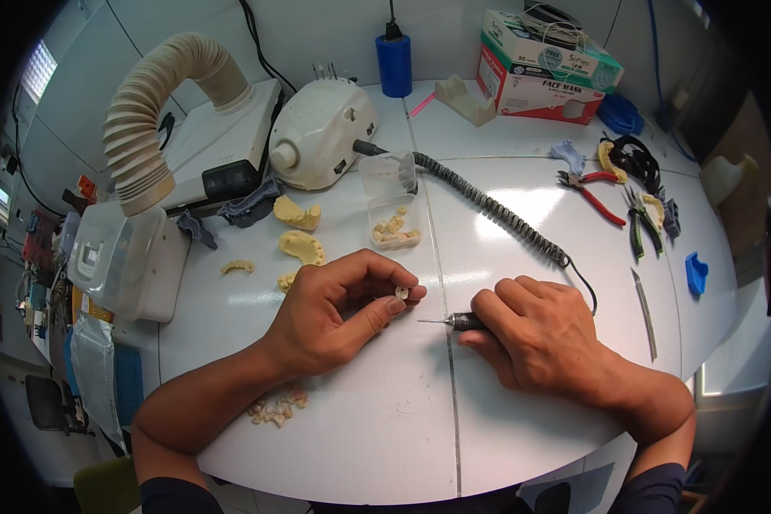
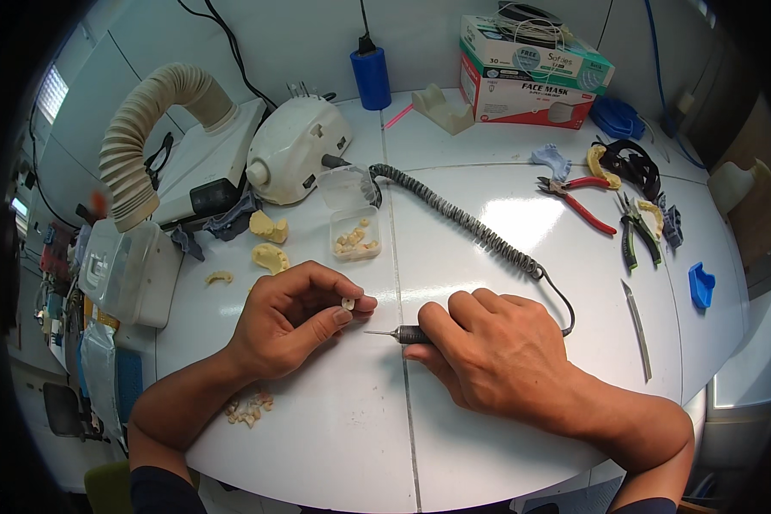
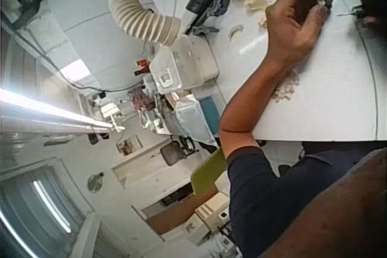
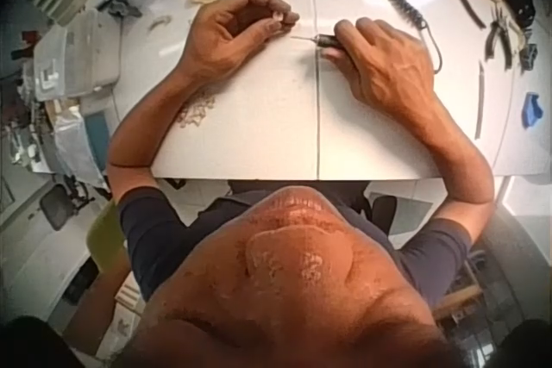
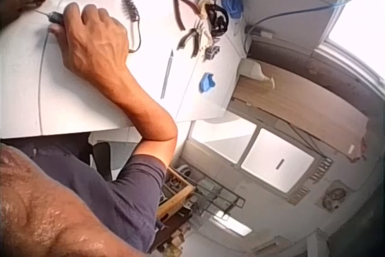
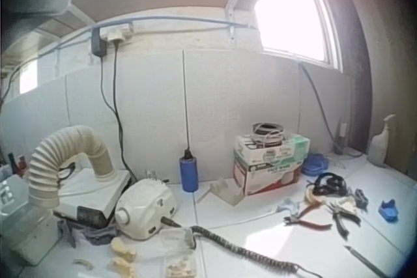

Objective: Trimming and polishing a dental prosthetic crown using a rotary handpiece at a dental lab bench.

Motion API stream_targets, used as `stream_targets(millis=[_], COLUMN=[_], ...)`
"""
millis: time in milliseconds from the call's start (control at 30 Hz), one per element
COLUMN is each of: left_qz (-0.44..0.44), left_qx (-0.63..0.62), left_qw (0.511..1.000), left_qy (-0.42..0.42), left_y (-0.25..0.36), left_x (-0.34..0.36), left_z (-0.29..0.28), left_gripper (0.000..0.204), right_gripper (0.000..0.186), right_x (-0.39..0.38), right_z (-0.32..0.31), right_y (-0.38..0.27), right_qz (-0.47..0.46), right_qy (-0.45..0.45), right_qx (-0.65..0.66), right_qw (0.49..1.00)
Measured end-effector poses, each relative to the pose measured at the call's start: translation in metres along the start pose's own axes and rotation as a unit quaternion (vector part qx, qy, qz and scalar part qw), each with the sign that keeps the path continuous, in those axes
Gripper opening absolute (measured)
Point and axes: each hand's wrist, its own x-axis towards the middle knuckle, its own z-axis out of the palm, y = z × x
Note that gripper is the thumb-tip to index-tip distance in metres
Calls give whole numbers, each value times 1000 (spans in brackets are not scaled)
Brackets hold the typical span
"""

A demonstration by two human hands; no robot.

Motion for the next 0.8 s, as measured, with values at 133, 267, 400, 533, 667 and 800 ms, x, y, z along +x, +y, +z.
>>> stream_targets(millis=[133,267,400,533,667,800], left_qz=[-1,-23,0,15,-3,2], left_qx=[-5,15,1,0,56,68], left_qw=[1000,999,1000,1000,998,997], left_qy=[4,-20,1,6,-29,-28], left_y=[3,3,-2,-5,-1,-1], left_x=[-1,0,0,-1,0,-1], left_z=[0,-1,1,0,-4,-2], left_gripper=[21,22,20,19,20,20], right_gripper=[36,36,36,36,36,35], right_x=[0,-2,-1,-1,-1,-1], right_z=[-1,1,1,2,1,3], right_y=[0,1,0,0,0,0], right_qz=[-1,2,-2,0,3,0], right_qy=[-2,-1,5,7,9,21], right_qx=[-4,0,1,0,3,0], right_qw=[1000,1000,1000,1000,1000,1000])
